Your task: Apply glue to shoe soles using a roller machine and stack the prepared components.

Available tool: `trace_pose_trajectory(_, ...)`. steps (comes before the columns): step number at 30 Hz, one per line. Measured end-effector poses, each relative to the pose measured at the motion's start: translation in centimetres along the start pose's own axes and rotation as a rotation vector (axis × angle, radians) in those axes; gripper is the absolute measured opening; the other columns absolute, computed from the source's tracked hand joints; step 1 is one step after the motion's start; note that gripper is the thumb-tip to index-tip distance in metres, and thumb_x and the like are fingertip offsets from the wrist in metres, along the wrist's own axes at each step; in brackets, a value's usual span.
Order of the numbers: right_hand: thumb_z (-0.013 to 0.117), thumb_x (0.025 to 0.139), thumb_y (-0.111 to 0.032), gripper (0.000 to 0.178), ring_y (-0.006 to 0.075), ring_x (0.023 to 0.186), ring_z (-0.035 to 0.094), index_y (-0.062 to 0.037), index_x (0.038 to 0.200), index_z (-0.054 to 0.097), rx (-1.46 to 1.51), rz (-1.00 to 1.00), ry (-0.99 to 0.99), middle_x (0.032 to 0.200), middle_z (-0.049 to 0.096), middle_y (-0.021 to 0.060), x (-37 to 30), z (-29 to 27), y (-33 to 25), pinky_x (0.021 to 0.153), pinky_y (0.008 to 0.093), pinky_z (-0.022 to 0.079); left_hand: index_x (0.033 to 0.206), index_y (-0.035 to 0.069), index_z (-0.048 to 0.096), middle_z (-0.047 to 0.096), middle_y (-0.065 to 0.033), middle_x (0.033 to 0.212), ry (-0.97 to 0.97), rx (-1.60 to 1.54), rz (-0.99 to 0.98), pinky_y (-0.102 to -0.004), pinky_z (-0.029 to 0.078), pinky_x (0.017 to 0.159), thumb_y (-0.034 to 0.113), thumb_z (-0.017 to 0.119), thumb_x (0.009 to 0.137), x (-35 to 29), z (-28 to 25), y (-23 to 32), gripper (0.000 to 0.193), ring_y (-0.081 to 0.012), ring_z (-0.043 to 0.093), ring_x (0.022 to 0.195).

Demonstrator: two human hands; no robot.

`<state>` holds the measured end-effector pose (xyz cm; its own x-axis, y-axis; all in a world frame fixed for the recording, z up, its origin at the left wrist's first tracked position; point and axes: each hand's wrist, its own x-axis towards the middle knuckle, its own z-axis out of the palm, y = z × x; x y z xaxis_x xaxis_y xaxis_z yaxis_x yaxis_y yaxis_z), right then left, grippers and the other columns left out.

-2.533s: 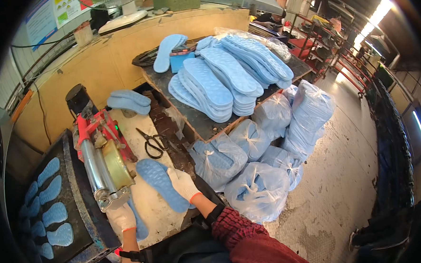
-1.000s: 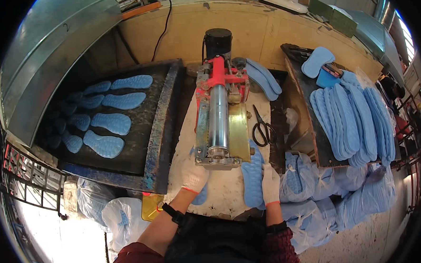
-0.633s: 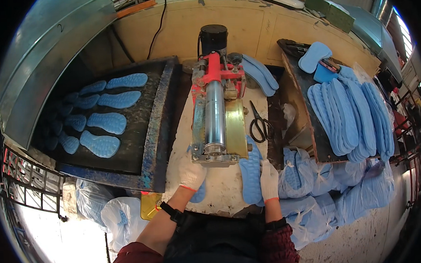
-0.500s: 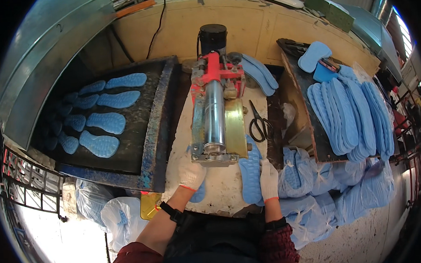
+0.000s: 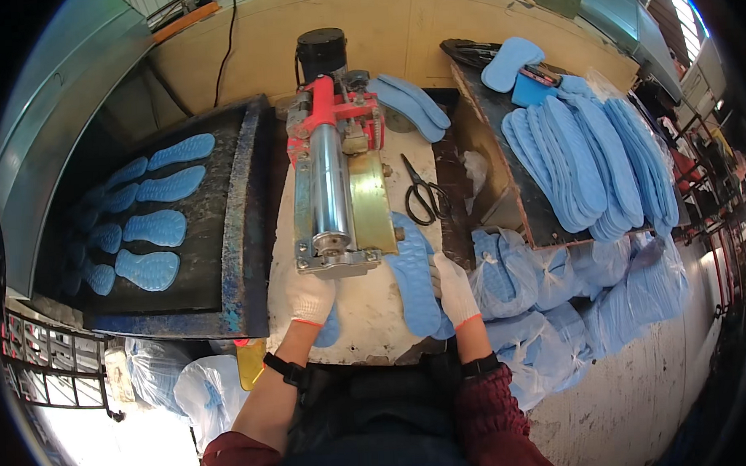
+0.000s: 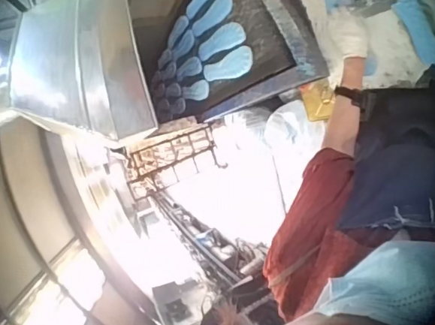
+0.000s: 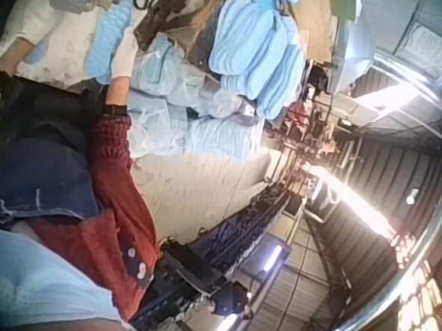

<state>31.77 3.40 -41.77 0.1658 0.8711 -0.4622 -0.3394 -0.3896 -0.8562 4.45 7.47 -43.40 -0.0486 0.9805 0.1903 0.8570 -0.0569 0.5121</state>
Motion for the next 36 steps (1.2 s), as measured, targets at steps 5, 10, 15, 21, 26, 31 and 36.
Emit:
trace_pose_trajectory(5,0.053,0.098,-0.036,0.044,0.0209,0.094,0.064,0.0029,0.117,0.060,-0.293,-0.211,0.082,0.104,0.068,0.0109,-0.7,0.9,0.4,0.081,0.0300,0.048,0.126,0.000,0.046,0.058,-0.0189,0.107,0.290,0.231,0.194,-0.0445,0.047,0.085,0.015,0.073,0.072,-0.2,-0.8,0.5,0.063,-0.0369,0.059,0.098)
trace_pose_trajectory(10,0.060,0.095,-0.024,0.039,0.0353,0.108,0.060,0.0015,0.124,0.055,-1.009,-1.001,0.341,0.117,0.062,0.0235,-3.9,4.0,-0.6,0.094,0.0392,0.046,0.125,-0.001,0.048,0.062,-0.0186,0.100,0.134,0.089,-0.135,-0.0453,0.049,0.075,0.020,0.076,0.074,1.4,-2.6,2.0,0.061,-0.0377,0.062,0.090)
trace_pose_trajectory(15,0.062,0.094,-0.023,0.048,0.0296,0.129,0.051,-0.0002,0.135,0.049,-0.662,-0.469,-0.089,0.135,0.055,0.0204,-7.1,7.1,-0.8,0.103,0.0337,0.041,0.115,0.001,0.064,0.065,-0.0079,0.084,-0.455,-0.675,-0.473,-0.0322,0.051,0.073,0.021,0.066,0.086,0.4,-7.9,2.8,0.036,-0.0205,0.062,0.074)
trace_pose_trajectory(21,0.062,0.089,-0.008,0.036,0.0103,0.101,0.055,0.0005,0.123,0.056,-0.258,-0.274,-0.148,0.108,0.061,0.0030,-8.5,7.3,-3.0,0.091,0.0260,0.045,0.125,-0.001,0.055,0.061,-0.0070,0.097,-0.591,-1.113,-0.172,-0.0266,0.052,0.073,0.012,0.060,0.091,-4.7,-8.0,5.9,0.037,-0.0152,0.061,0.082)
trace_pose_trajectory(26,0.051,0.080,0.004,0.048,0.0196,0.088,0.060,-0.0066,0.126,0.057,-0.684,-1.002,0.106,0.099,0.061,0.0085,-10.3,5.9,-11.3,0.081,0.0297,0.048,0.126,-0.002,0.052,0.059,-0.0074,0.097,-0.454,-1.164,-0.405,-0.0308,0.056,0.076,0.013,0.055,0.096,-5.8,-9.9,5.0,0.033,-0.0164,0.062,0.087)
trace_pose_trajectory(31,0.057,0.071,0.000,0.049,0.0309,0.080,0.060,-0.0142,0.118,0.062,-1.264,-1.148,0.075,0.088,0.057,0.0116,-11.6,9.9,-14.4,0.068,0.0379,0.050,0.124,-0.003,0.053,0.059,-0.0070,0.095,-0.464,-1.188,-0.381,-0.0297,0.055,0.076,0.013,0.055,0.096,-6.3,-11.2,5.7,0.032,-0.0155,0.062,0.085)
trace_pose_trajectory(36,0.060,0.071,-0.002,0.037,0.0298,0.076,0.062,-0.0158,0.104,0.067,-1.372,-1.204,-0.131,0.083,0.058,0.0072,-12.4,10.5,-15.3,0.062,0.0395,0.050,0.123,-0.004,0.053,0.059,-0.0065,0.095,-0.461,-1.198,-0.376,-0.0290,0.055,0.075,0.013,0.055,0.096,-6.9,-12.3,5.7,0.032,-0.0152,0.062,0.084)
